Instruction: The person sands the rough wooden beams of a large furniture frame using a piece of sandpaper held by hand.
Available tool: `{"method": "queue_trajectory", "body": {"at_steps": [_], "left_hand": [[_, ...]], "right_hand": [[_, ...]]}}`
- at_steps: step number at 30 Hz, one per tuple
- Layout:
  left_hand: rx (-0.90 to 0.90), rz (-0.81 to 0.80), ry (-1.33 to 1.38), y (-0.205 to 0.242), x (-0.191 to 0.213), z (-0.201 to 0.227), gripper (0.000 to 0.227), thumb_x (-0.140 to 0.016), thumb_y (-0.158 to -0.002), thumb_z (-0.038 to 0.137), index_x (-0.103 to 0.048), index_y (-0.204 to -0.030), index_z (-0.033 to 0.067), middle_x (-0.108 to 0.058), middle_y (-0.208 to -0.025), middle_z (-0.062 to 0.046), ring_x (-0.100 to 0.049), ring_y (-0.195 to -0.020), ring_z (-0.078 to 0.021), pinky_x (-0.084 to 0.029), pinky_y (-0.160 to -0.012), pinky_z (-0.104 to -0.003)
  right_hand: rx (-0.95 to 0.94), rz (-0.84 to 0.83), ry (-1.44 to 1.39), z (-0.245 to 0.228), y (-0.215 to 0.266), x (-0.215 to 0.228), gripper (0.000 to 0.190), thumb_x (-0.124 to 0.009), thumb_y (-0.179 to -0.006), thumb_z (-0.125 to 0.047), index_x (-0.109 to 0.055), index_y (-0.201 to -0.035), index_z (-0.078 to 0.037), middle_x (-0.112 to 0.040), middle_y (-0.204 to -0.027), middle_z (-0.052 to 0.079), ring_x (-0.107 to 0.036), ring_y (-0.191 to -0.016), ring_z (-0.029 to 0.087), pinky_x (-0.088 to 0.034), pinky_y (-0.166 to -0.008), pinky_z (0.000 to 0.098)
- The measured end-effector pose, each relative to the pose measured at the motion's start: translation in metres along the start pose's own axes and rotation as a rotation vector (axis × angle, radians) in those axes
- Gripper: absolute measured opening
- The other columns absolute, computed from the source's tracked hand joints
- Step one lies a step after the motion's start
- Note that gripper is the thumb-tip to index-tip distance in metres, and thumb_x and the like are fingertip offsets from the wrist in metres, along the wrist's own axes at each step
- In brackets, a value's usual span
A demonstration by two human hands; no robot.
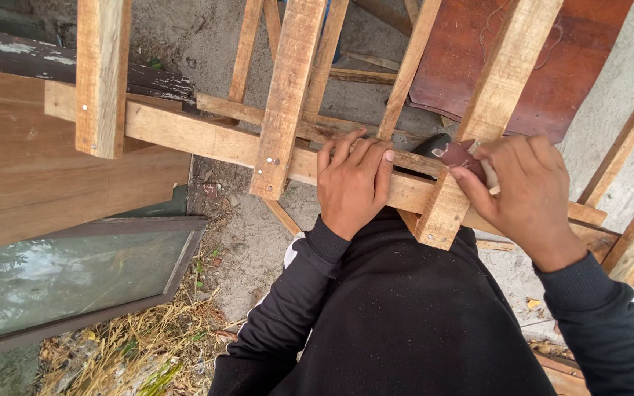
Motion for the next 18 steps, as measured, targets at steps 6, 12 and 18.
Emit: {"method": "queue_trajectory", "body": {"at_steps": [6,12,18], "left_hand": [[-0.003,-0.008,-0.040,-0.004,-0.003,0.001,0.026,-0.055,-0.107,0.024,-0.075,-0.106,0.0080,-0.076,-0.110,-0.006,-0.066,-0.122,-0.0279,-0.039,-0.109,-0.045],[0.013,-0.008,-0.047,-0.004,-0.004,0.000,0.025,-0.056,-0.106,0.024,-0.076,-0.105,0.0086,-0.076,-0.107,-0.005,-0.066,-0.120,-0.0270,-0.039,-0.109,-0.047],[0.009,-0.002,0.111,-0.003,0.010,0.001,0.023,-0.057,-0.107,0.019,-0.074,-0.110,0.0051,-0.075,-0.110,-0.008,-0.063,-0.125,-0.0303,-0.039,-0.112,-0.046]], "right_hand": [[-0.018,-0.024,0.070,-0.013,-0.005,-0.005,0.029,-0.079,-0.102,-0.028,-0.063,-0.087,-0.007,-0.061,-0.080,0.006,-0.051,-0.071,0.020,-0.041,-0.061,0.0344],[0.047,0.063,0.224,-0.006,0.000,-0.022,0.028,-0.074,-0.098,-0.032,-0.067,-0.081,-0.011,-0.059,-0.074,0.006,-0.050,-0.068,0.022,-0.041,-0.060,0.0383],[-0.071,0.225,0.067,-0.007,-0.020,-0.016,0.027,-0.069,-0.101,-0.025,-0.065,-0.115,-0.002,-0.053,-0.136,0.026,-0.039,-0.138,0.039,-0.027,-0.118,0.0527]]}}
Point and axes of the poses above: each hand's wrist, its own y-axis away from the middle knuckle, its own x-axis out of the back of the hand, z = x × y, the point moved 2 cm from there along -y, towards the middle knuckle
